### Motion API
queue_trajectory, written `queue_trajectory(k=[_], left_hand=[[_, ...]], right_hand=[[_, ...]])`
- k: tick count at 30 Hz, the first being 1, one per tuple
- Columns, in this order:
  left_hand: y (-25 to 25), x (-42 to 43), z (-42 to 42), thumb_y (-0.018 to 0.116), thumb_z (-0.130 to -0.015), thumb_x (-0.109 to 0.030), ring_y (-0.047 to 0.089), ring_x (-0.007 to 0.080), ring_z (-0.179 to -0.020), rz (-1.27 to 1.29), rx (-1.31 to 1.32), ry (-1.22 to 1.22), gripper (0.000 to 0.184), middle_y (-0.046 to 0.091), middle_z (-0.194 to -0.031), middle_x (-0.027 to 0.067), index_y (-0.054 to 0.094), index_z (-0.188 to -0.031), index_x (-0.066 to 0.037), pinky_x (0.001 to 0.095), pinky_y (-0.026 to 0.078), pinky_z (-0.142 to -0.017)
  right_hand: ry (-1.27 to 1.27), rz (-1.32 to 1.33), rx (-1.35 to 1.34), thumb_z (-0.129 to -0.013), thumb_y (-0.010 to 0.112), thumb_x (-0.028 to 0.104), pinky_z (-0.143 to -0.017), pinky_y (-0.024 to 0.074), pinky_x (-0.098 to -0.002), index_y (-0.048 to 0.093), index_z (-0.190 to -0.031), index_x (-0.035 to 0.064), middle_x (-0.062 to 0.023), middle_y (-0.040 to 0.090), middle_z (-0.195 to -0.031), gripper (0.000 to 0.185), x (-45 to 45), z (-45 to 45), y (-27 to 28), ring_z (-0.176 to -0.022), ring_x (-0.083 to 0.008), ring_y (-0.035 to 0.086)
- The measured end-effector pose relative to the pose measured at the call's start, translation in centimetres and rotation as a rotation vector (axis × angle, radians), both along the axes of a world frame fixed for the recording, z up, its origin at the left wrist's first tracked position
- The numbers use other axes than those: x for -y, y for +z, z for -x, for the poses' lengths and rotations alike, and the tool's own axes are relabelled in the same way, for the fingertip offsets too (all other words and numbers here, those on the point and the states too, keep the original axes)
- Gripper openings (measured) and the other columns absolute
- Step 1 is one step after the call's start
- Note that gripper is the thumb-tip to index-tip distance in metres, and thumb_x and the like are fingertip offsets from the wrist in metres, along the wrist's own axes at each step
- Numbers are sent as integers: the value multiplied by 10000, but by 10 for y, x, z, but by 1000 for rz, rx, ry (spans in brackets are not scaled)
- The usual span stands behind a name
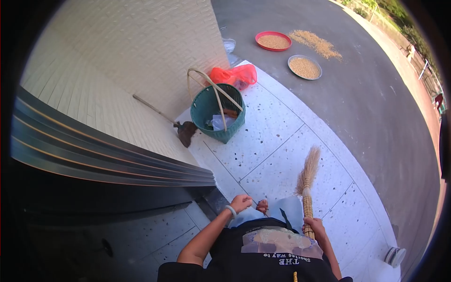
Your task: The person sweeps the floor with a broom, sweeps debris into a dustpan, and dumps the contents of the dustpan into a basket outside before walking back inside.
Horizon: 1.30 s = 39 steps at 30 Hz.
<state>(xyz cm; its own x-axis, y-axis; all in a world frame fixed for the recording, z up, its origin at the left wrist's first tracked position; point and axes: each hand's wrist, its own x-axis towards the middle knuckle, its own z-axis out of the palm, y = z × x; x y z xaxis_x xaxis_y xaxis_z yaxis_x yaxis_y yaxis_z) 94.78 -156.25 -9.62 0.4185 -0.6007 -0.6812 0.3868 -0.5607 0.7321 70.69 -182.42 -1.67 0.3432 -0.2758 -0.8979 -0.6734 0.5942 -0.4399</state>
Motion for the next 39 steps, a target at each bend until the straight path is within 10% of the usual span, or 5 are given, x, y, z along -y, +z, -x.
queue_trajectory(k=[15, 24, 36, 39], left_hand=[[12, 329, -185, 514, -788, -409, 540, 192, -755, 330, -980, 413, 323, 566, -821, 74, 517, -843, -91, 350, 441, -701], [54, 405, -309, 522, -765, -386, 458, 123, -382, 180, -523, 696, 308, 496, -533, 7, 528, -775, -78, 244, 321, -317], [-5, 462, -594, 446, -828, -377, 577, 184, -679, -10, -158, 815, 385, 581, -781, 122, 501, -953, -17, 273, 474, -590], [8, 468, -682, 486, -815, -296, 571, 146, -651, 63, -37, 769, 302, 580, -758, 93, 513, -900, -7, 246, 468, -557]], right_hand=[[269, -398, 280, -762, 534, 171, -409, 477, -295, 462, -885, -66, -128, 555, -652, 277, 207, -361, 14, -493, -209, 558], [299, -703, 246, -773, 529, 172, -439, 498, -283, 474, -831, -72, -134, 564, -648, 257, 269, -517, 2, -503, -206, 571], [408, -863, 55, -764, 526, 125, -487, 482, -261, 447, -828, -75, -125, 517, -707, 224, 452, -790, -36, -549, -171, 533], [418, -550, 112, -744, 531, 104, -474, 481, -266, 448, -852, -87, -121, 520, -707, 235, 494, -856, 7, -551, -165, 543]])
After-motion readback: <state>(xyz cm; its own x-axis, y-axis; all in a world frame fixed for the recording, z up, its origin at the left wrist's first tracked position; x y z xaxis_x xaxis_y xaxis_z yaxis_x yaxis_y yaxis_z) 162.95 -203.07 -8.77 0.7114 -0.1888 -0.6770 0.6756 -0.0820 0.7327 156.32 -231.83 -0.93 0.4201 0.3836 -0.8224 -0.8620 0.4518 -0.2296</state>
